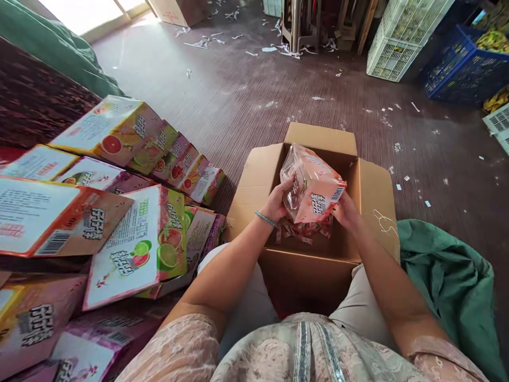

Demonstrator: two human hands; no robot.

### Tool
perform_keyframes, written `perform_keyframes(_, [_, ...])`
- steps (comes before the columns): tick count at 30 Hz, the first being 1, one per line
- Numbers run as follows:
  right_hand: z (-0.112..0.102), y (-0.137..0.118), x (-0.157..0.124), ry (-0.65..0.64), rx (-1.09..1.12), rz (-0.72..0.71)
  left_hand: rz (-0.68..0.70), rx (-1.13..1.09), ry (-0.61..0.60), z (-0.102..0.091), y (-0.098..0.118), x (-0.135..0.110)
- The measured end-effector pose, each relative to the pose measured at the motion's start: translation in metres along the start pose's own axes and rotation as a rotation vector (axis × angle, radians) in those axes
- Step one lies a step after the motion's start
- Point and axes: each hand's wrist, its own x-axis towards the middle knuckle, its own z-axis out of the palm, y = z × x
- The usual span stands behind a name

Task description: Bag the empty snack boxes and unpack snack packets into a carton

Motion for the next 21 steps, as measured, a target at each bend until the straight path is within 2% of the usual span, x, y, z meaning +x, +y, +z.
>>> perform_keyframes(3, [0.005,-0.012,-0.021,-0.093,-0.041,-0.158,0.185,-0.04,0.012,-0.001,-0.004,0.003])
perform_keyframes(6, [0.015,-0.014,-0.044,-0.165,-0.233,-0.341,0.349,0.03,-0.02,0.004,-0.011,-0.003])
perform_keyframes(9, [0.024,-0.009,-0.06,-0.101,-0.5,-0.396,0.471,0.216,-0.159,0.011,-0.015,-0.016])
perform_keyframes(11, [0.025,-0.009,-0.064,-0.04,-0.583,-0.453,0.518,0.351,-0.215,0.012,-0.011,-0.021])
perform_keyframes(12, [0.023,-0.01,-0.065,-0.005,-0.614,-0.507,0.524,0.395,-0.185,0.011,-0.007,-0.022])
perform_keyframes(14, [0.016,-0.014,-0.065,0.061,-0.703,-0.641,0.518,0.425,-0.04,0.008,0.003,-0.02])
perform_keyframes(17, [0.004,-0.018,-0.064,0.06,-0.912,-0.758,0.502,0.433,0.151,0.003,0.015,-0.013])
perform_keyframes(21, [-0.003,-0.023,-0.072,0.059,-1.106,-0.788,0.472,0.521,0.114,0.001,0.018,-0.01])
